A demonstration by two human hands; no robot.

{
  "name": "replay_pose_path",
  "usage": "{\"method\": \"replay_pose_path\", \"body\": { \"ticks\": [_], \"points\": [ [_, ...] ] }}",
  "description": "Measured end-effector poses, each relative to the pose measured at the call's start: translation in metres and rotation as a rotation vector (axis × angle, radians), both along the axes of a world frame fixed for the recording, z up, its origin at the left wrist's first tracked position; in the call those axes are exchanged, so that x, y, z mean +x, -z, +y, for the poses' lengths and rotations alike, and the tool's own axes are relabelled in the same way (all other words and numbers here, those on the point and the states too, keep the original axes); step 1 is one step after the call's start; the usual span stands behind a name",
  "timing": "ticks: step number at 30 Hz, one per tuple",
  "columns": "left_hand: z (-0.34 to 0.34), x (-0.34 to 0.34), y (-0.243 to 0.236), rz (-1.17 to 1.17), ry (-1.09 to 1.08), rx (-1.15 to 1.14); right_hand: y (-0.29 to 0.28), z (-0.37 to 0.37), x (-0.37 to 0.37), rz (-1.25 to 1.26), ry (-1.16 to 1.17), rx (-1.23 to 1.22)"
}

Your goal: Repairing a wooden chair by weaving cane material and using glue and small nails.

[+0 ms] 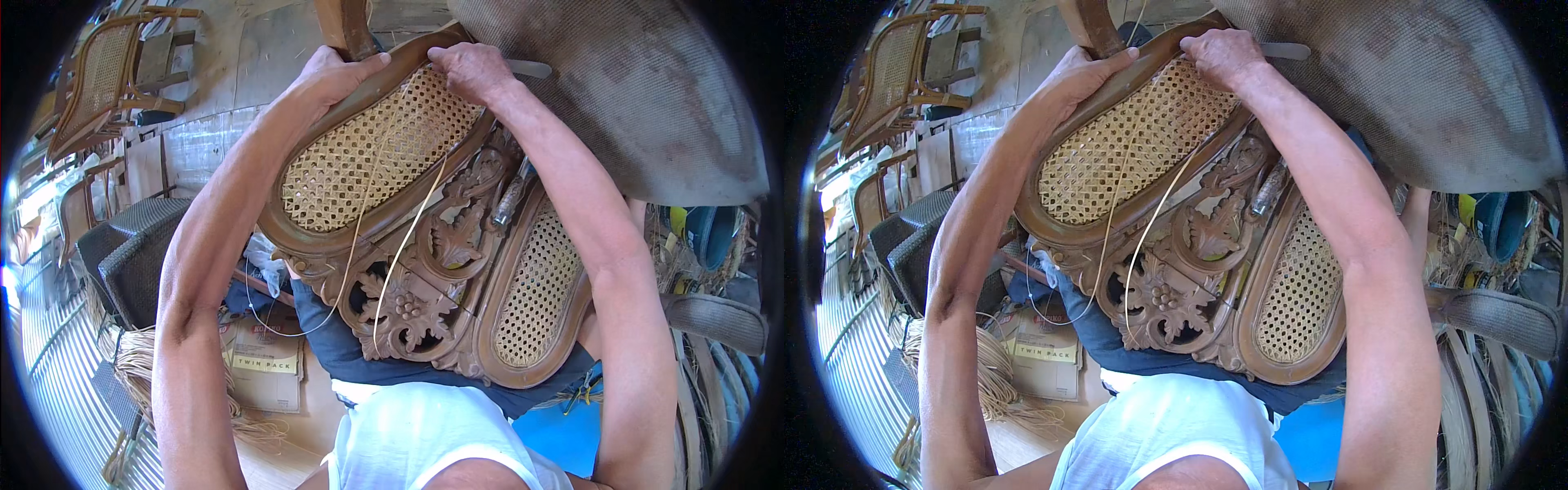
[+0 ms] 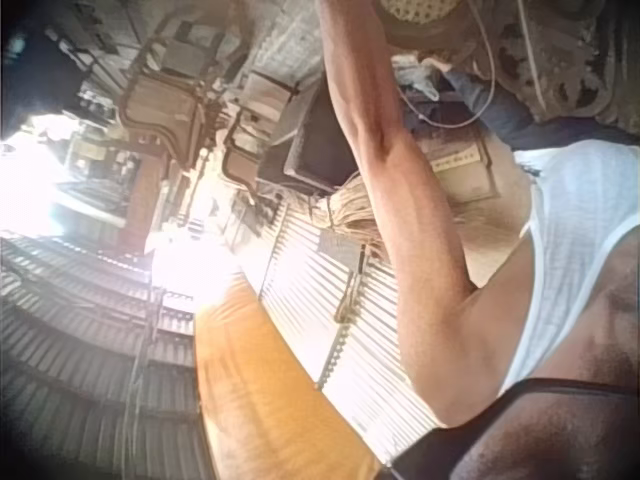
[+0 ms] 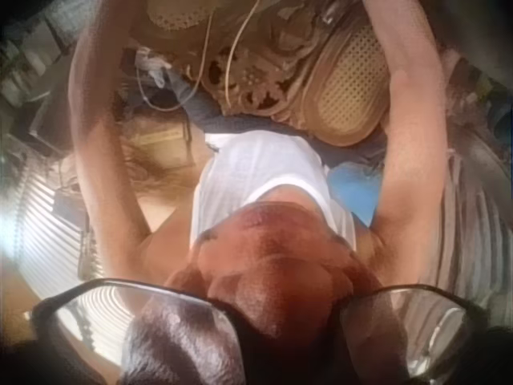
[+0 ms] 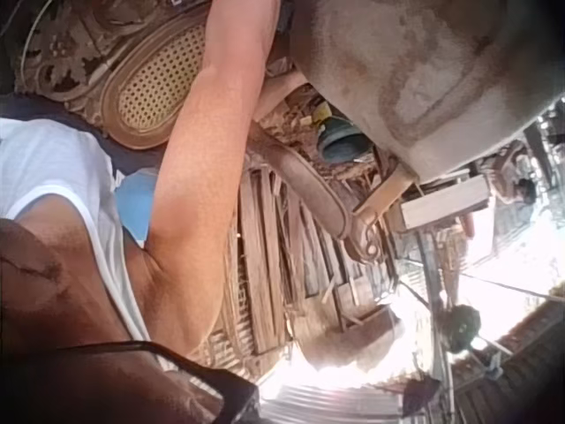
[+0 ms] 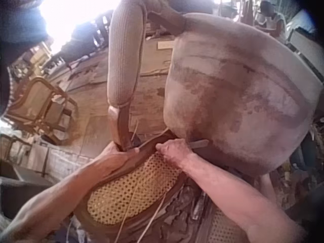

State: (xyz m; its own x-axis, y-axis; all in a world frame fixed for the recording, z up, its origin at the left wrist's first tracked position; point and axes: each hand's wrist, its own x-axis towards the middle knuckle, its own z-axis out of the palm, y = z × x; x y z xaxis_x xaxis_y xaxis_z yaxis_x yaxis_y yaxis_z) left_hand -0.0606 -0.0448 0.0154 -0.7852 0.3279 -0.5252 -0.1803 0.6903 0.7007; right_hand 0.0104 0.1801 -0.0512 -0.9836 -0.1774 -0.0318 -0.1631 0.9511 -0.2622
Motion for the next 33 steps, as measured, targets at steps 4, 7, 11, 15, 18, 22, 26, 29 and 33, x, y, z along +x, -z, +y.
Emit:
{"method": "replay_pose_path", "body": {
  "ticks": [4, 7, 11, 15, 18, 22, 26, 29, 33],
  "points": [
    [0.010, 0.001, -0.001, 0.063, 0.029, 0.019, -0.018, -0.002, 0.001, -0.045, 0.032, 0.105],
    [0.017, -0.001, -0.003, 0.005, 0.055, -0.005, -0.036, -0.007, 0.008, -0.170, 0.058, 0.176],
    [-0.005, -0.007, -0.004, -0.016, 0.068, 0.069, -0.051, -0.057, 0.049, -0.009, 0.238, -0.105],
    [0.007, -0.014, -0.006, -0.043, 0.059, 0.009, -0.094, -0.051, 0.169, -0.088, 0.123, -0.392],
    [0.012, -0.013, -0.002, 0.145, 0.133, -0.112, -0.083, -0.041, 0.253, -0.058, 0.029, -0.388],
    [0.021, 0.002, -0.010, 0.351, 0.103, -0.412, -0.066, -0.004, 0.316, 0.012, -0.127, -0.198],
    [0.017, 0.021, -0.022, 0.482, 0.054, -0.494, -0.070, 0.012, 0.339, 0.072, -0.153, -0.135],
    [0.013, 0.042, -0.023, 0.650, -0.004, -0.280, -0.071, 0.001, 0.359, 0.169, -0.064, -0.214],
    [-0.013, 0.094, -0.025, 0.607, -0.015, -0.054, -0.083, -0.023, 0.391, 0.432, 0.208, -0.309]
  ]
}}
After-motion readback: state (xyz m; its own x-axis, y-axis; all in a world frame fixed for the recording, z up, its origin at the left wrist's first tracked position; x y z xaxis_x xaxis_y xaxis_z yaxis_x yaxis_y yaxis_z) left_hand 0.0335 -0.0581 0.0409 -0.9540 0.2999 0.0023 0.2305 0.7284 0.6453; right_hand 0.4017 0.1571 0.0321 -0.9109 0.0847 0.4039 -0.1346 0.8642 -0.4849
